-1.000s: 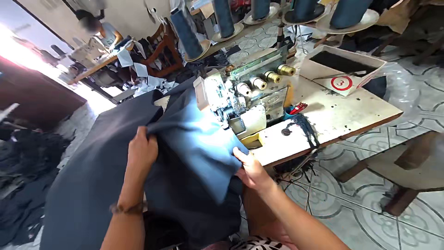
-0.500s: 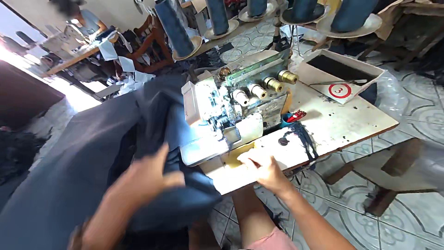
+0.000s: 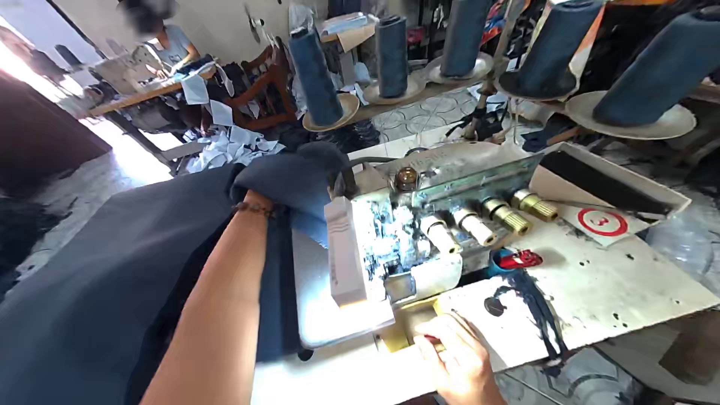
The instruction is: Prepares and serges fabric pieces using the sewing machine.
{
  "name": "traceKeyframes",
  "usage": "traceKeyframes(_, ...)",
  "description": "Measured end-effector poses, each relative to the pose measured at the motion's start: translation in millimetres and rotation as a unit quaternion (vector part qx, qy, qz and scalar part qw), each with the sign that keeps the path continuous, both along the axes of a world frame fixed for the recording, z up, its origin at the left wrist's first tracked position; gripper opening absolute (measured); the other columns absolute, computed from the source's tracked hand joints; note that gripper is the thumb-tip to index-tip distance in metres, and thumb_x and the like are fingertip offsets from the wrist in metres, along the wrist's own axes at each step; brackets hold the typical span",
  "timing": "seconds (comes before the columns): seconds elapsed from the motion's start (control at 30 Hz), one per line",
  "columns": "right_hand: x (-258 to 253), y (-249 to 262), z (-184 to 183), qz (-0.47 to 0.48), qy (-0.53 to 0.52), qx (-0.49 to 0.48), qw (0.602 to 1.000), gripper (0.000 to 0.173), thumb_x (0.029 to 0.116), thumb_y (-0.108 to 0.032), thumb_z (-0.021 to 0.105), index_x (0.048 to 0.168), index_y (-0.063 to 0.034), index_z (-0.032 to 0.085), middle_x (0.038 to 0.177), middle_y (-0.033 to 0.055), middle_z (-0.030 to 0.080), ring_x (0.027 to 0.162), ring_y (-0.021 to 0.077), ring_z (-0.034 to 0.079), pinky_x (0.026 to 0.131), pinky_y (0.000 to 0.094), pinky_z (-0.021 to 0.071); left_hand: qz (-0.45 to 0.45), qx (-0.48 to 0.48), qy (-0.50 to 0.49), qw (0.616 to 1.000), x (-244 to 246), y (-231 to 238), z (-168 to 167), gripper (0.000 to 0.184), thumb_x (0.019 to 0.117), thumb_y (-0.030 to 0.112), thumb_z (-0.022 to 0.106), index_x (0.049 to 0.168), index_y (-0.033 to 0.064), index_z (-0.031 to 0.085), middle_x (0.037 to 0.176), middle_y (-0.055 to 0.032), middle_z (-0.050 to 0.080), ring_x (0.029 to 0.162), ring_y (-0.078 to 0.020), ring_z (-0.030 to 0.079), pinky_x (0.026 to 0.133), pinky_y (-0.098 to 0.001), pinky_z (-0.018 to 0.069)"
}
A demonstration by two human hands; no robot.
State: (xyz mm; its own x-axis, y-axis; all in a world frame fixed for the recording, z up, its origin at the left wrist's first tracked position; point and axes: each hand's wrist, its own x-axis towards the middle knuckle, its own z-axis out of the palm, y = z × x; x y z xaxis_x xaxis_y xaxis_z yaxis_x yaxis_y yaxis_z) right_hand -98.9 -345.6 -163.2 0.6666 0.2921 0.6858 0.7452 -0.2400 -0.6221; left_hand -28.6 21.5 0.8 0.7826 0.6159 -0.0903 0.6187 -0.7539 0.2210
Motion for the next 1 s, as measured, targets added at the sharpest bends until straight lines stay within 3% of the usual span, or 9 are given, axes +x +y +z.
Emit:
traceKeyframes(0.07, 0.1, 0.6, 0.5, -0.006, 0.016, -0.012, 1.0, 0.02, 0.0951, -0.029, 0.062, 0.087, -0.0143, 0.072, 0.082, -0.0016, 0.068, 0.086, 0.0072, 0.063, 0.082, 0.0207, 0.0505, -0.021, -0.004, -0.111, 0.994, 31.2, -4.3, -8.6, 0.039, 0.1071, 0.005, 0.048, 0.143, -0.0113, 0.047, 0.151, -0.0283, 0.047, 0.146, -0.0376, 0.039, 0.122, -0.0459, 0.0265)
traceKeyframes(0.13, 0.4, 1.4, 0.8, -0.007, 0.027, -0.017, 0.999, 0.019, 0.0944, -0.029, 0.063, 0.087, -0.014, 0.072, 0.083, -0.0016, 0.068, 0.087, 0.0076, 0.064, 0.084, 0.0213, 0.051, -0.053, 0.054, -0.071, 0.995, 56.9, -7.7, -3.4, 0.048, 0.1044, 0.008, 0.054, 0.148, -0.0092, 0.044, 0.158, -0.0286, 0.038, 0.152, -0.0402, 0.029, 0.124, -0.0536, 0.0185)
traceKeyframes(0.2, 0.0, 3.3, -0.5, -0.005, 0.032, -0.014, 0.999, 0.018, 0.0939, -0.029, 0.064, 0.088, -0.0141, 0.073, 0.083, -0.0019, 0.068, 0.087, 0.0078, 0.064, 0.083, 0.0223, 0.0518, -0.06, 0.057, 0.007, 0.997, 47.2, -12.6, 2.9, 0.05, 0.1012, 0.013, 0.061, 0.145, -0.0071, 0.048, 0.155, -0.0301, 0.042, 0.148, -0.0452, 0.033, 0.119, -0.0641, 0.0246)
traceKeyframes(0.3, -1.2, 4.2, -1.2, -0.004, 0.037, -0.011, 0.999, 0.018, 0.0931, -0.027, 0.064, 0.088, -0.0137, 0.074, 0.084, -0.0021, 0.069, 0.088, 0.0088, 0.065, 0.083, 0.0245, 0.0529, -0.084, 0.02, 0.091, 0.992, -20.7, -26.3, 8.7, 0.035, 0.1004, 0.009, 0.062, 0.129, -0.0096, 0.06, 0.131, -0.0363, 0.058, 0.127, -0.055, 0.053, 0.103, -0.0736, 0.0382)
traceKeyframes(0.37, -1.1, 4.3, -0.3, -0.003, 0.034, -0.012, 0.999, 0.019, 0.0932, -0.027, 0.064, 0.087, -0.0133, 0.075, 0.084, -0.002, 0.069, 0.088, 0.0095, 0.065, 0.084, 0.0258, 0.0534, -0.123, 0.057, 0.102, 0.985, -74.8, -14.3, -3.4, 0.035, 0.1011, 0.024, 0.064, 0.128, 0.0018, 0.067, 0.122, -0.0297, 0.067, 0.116, -0.0521, 0.062, 0.094, -0.0749, 0.0451)
traceKeyframes(0.47, -1.3, 6.5, 1.8, 0.013, 0.029, -0.024, 0.999, 0.02, 0.0931, -0.024, 0.062, 0.087, -0.0103, 0.076, 0.085, 0.0016, 0.07, 0.087, 0.0128, 0.067, 0.083, 0.0291, 0.0545, -0.11, 0.106, 0.025, 0.988, -193.6, -14.7, 1.4, 0.036, 0.1037, 0.03, 0.061, 0.131, 0.0072, 0.068, 0.125, -0.0225, 0.069, 0.114, -0.0481, 0.065, 0.092, -0.0744, 0.0471)
traceKeyframes(0.63, 0.2, 3.5, 1.7, 0.034, 0.022, -0.036, 0.999, 0.022, 0.0931, -0.02, 0.062, 0.088, -0.0035, 0.075, 0.086, 0.0081, 0.072, 0.084, 0.0154, 0.068, 0.081, 0.0303, 0.0555, 0.064, 0.14, -0.073, 0.985, -342.0, -0.8, -9.9, 0.048, 0.096, 0.024, 0.074, 0.13, -0.0077, 0.06, 0.125, -0.0374, 0.059, 0.114, -0.0597, 0.058, 0.09, -0.0761, 0.0459)
traceKeyframes(0.8, -4.1, 4.8, 7.1, 0.022, 0.015, -0.061, 0.998, 0.025, 0.0944, -0.018, 0.061, 0.09, 0.0027, 0.074, 0.086, 0.0165, 0.071, 0.082, 0.0219, 0.068, 0.078, 0.0336, 0.0555, 0.079, 0.143, -0.128, 0.978, -358.0, 7.7, -35.9, 0.022, 0.1, 0.013, 0.067, 0.106, -0.0079, 0.07, 0.106, -0.031, 0.067, 0.105, -0.0512, 0.065, 0.091, -0.0683, 0.0501)
traceKeyframes(1.0, -5.5, 1.9, 7.3, 0.01, 0.009, -0.06, 0.998, 0.026, 0.0951, -0.017, 0.061, 0.09, 0.0054, 0.074, 0.084, 0.0187, 0.07, 0.076, 0.0194, 0.066, 0.073, 0.0309, 0.054, 0.066, 0.068, -0.152, 0.984, -366.9, 21.4, -14.5, 0.023, 0.1043, 0.015, 0.06, 0.103, -0.004, 0.073, 0.101, -0.0257, 0.072, 0.101, -0.0453, 0.068, 0.091, -0.0681, 0.049)
